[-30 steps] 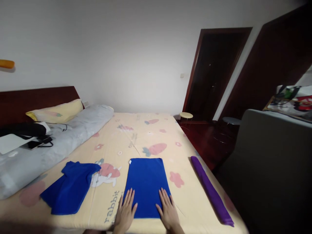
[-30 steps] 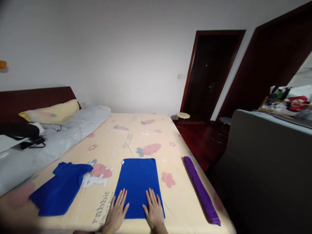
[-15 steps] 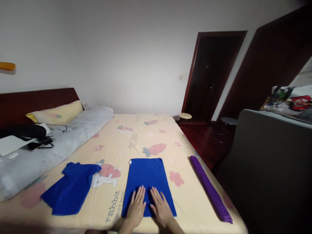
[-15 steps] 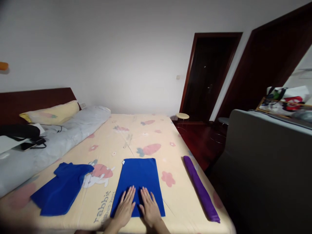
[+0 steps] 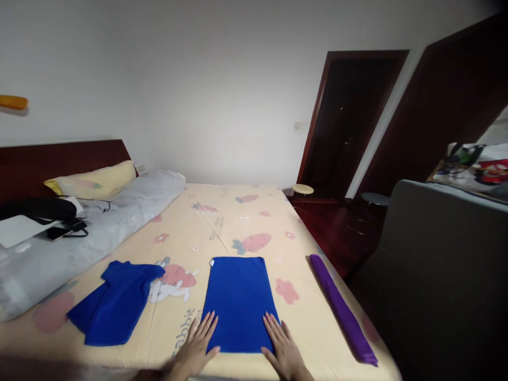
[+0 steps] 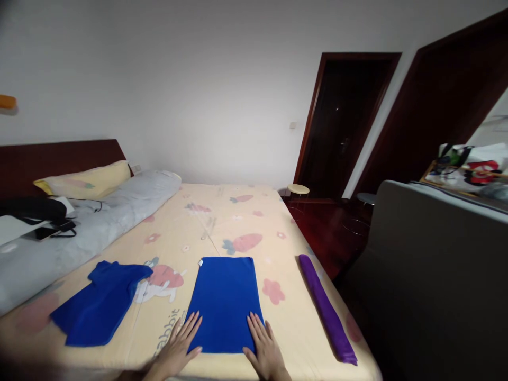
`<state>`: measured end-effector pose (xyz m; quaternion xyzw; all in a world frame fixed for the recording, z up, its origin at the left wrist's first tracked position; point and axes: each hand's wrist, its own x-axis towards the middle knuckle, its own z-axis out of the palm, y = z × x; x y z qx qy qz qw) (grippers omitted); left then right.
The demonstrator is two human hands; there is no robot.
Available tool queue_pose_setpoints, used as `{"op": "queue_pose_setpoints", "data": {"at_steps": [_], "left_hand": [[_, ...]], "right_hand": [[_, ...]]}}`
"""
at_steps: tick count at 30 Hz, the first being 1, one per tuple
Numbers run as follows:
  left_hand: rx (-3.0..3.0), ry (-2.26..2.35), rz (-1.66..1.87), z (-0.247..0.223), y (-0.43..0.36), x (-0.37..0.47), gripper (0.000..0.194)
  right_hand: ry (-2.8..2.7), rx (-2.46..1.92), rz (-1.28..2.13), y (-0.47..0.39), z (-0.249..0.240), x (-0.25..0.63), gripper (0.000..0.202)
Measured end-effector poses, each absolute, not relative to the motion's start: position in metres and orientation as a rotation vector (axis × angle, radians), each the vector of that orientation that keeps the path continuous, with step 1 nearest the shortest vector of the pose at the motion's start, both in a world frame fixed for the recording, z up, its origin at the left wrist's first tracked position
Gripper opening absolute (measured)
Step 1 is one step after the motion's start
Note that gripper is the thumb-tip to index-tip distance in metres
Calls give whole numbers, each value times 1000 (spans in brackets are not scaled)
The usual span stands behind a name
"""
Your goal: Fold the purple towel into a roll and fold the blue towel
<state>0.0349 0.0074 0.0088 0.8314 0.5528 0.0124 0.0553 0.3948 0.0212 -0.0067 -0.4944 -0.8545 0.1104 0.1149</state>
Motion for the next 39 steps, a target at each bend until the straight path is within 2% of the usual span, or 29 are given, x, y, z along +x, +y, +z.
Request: {"op": "queue_pose_setpoints", "data": {"at_steps": [7,12,17,22,29,35,39], "left_hand": [[2615,1733,108,15,-2,18,62],[2681,1689,229,15,14,90,65],[2580,1824,183,-5,21,141,65],[2667,1745,282,-7,9,93,63],[2472,1876,142,-6,-3,22,58],[2503,2023,345,-2,32,80,66],[2515,1865,214,-5,63,134,66]], "right_hand": [[-2459,-1451,324,22,2,400,70],[-2503,-1255,422,33,21,335,61],[-2538,-1248,441,36,6,298,61],[-2524,-1356,407,30,-3,347,64],[-2438,-1500,275,19,-17,415,65],[-2389,-1500,348,52,12,334,67],[-2464,-1359,530,77,22,277,66]]}}
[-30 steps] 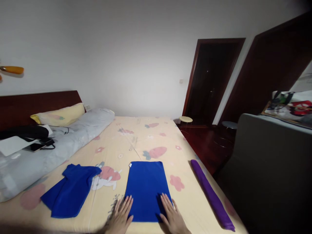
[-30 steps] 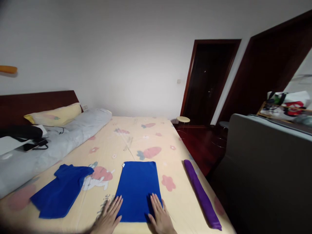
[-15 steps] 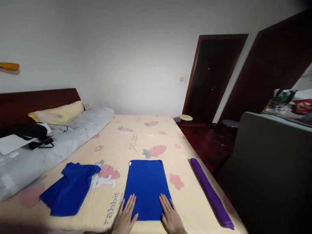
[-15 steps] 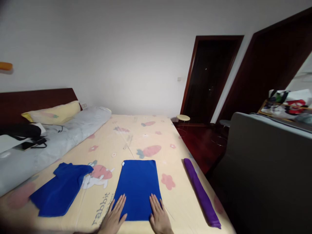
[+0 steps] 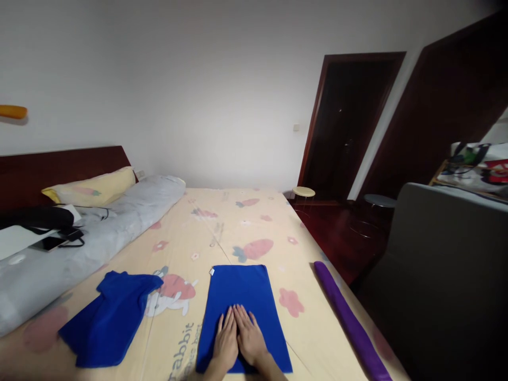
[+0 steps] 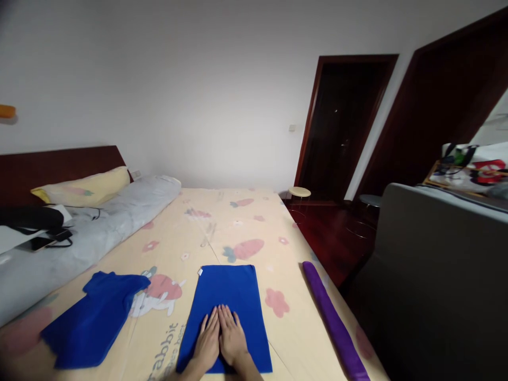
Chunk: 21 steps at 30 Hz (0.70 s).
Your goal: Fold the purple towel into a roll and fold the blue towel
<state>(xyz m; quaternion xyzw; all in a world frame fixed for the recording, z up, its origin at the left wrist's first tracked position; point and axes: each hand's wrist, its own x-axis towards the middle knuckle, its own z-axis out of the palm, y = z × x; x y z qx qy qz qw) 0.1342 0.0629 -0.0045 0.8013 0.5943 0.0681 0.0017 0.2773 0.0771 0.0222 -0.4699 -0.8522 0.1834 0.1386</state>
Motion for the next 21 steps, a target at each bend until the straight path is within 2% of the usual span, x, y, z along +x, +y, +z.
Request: {"op": "queue_pose_setpoints", "data": {"at_steps": [5,13,17,21], "left_hand": [[2543,1897,314,-14,70,111,56],[2585,2099,272,-13,56,35,57],[2568,2053,220,11,80,55,64],[2499,1936,146,26,114,101,68]], "right_hand": [[-2375,-1481,468,84,-1,305,56],[-2208,-1878,256,84,-21,383,61],[-2273,-1734,178,100,-6,353,57],[-2470,-1459,381,121,14,300,56]]}}
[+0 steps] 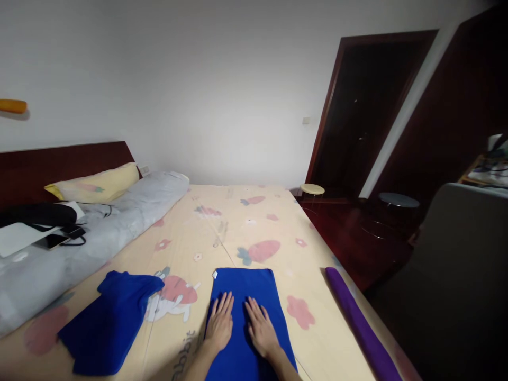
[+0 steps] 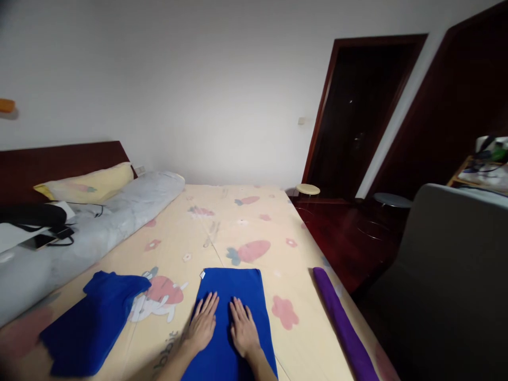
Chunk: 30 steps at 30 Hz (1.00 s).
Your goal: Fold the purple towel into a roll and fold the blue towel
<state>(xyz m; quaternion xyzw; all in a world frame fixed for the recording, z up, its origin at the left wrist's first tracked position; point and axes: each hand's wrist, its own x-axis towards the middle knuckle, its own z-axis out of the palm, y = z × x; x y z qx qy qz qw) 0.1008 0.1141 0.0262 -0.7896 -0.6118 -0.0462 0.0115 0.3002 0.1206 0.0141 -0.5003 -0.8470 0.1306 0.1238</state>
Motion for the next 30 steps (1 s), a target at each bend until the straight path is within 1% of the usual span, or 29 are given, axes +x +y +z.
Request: {"op": "queue_pose_setpoints", "data": {"at_steps": [3,5,8,11,16,19,21,23,27,30], "left_hand": [[-2471,-2024,-101,16,124,122,58],[-2448,-2062,-145,6,123,119,53],[-2352,-2129,-207,-2,118,97,56],[-2285,-2182,-195,2,115,75,58],[-2277,-2231,-123,18,116,71,60],[-2272,-2229,-74,24,120,81,57],[-2307,-2166,-99,25,127,89,55],[-2403,-2033,-146,23,136,100,59],[-2618,-1780,-177,20,164,122,73],[-2766,-1877,-112,26,190,130,67]], "right_hand": [[-2503,-1418,504,131,19,283,54],[-2453,-1482,491,135,16,291,55],[-2288,-1724,384,138,7,325,64],[-2165,-1913,311,140,-4,358,74],[-2098,-1985,235,141,-15,370,80],[-2115,-1891,186,141,-12,358,72],[-2236,-1699,236,142,-6,344,62],[-2384,-1481,335,145,0,327,55],[-2497,-1323,421,163,3,295,54],[-2541,-1276,445,187,2,292,55]]}}
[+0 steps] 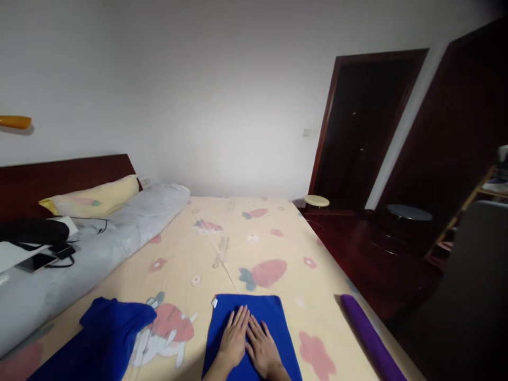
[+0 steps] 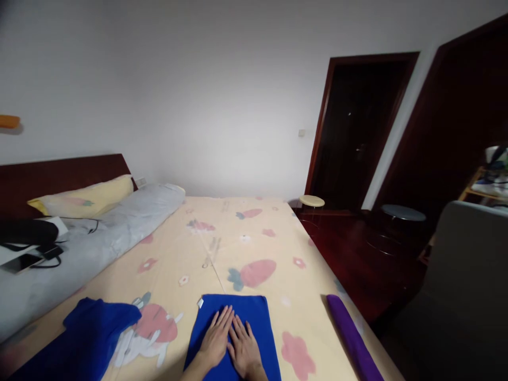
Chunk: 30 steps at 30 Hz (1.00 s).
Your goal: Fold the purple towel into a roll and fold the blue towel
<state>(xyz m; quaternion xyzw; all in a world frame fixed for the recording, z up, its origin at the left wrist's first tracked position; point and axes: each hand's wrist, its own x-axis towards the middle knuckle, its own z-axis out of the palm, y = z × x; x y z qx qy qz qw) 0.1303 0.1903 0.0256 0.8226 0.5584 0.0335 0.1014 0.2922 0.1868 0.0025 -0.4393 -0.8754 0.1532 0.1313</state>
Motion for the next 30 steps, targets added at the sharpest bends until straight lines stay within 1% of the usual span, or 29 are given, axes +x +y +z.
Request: {"op": "queue_pose_setpoints", "data": {"at_steps": [2,4,6,10,12,14,18,21,23,24,27,30], "left_hand": [[2252,1665,9,34,206,126,62],[2136,1708,-55,42,217,115,64],[2095,1749,-80,48,224,101,73],[1987,1935,-80,48,228,79,100],[1957,1997,-73,44,229,76,106],[1954,2008,-86,42,233,76,106],[2046,2055,-116,46,239,81,103],[2255,1982,80,44,231,94,86],[2378,1885,258,32,216,111,71],[2417,1854,319,23,206,121,66],[2463,1792,299,-15,171,150,66],[2453,1766,208,-50,132,162,63]], "right_hand": [[-2542,-1300,466,204,2,302,55],[-2492,-1412,469,220,2,320,55],[-2408,-1568,436,233,-2,342,58],[-2243,-1796,274,251,-23,379,64],[-2195,-1820,183,255,-34,389,65],[-2172,-1798,106,259,-41,393,68],[-2202,-1790,113,264,-31,390,76],[-2135,-1849,104,255,-17,373,78],[-2094,-1817,73,238,-17,355,72],[-2105,-1768,72,225,-21,345,68],[-2187,-1574,50,176,-43,320,54],[-2145,-1523,-47,121,-60,317,47]]}}
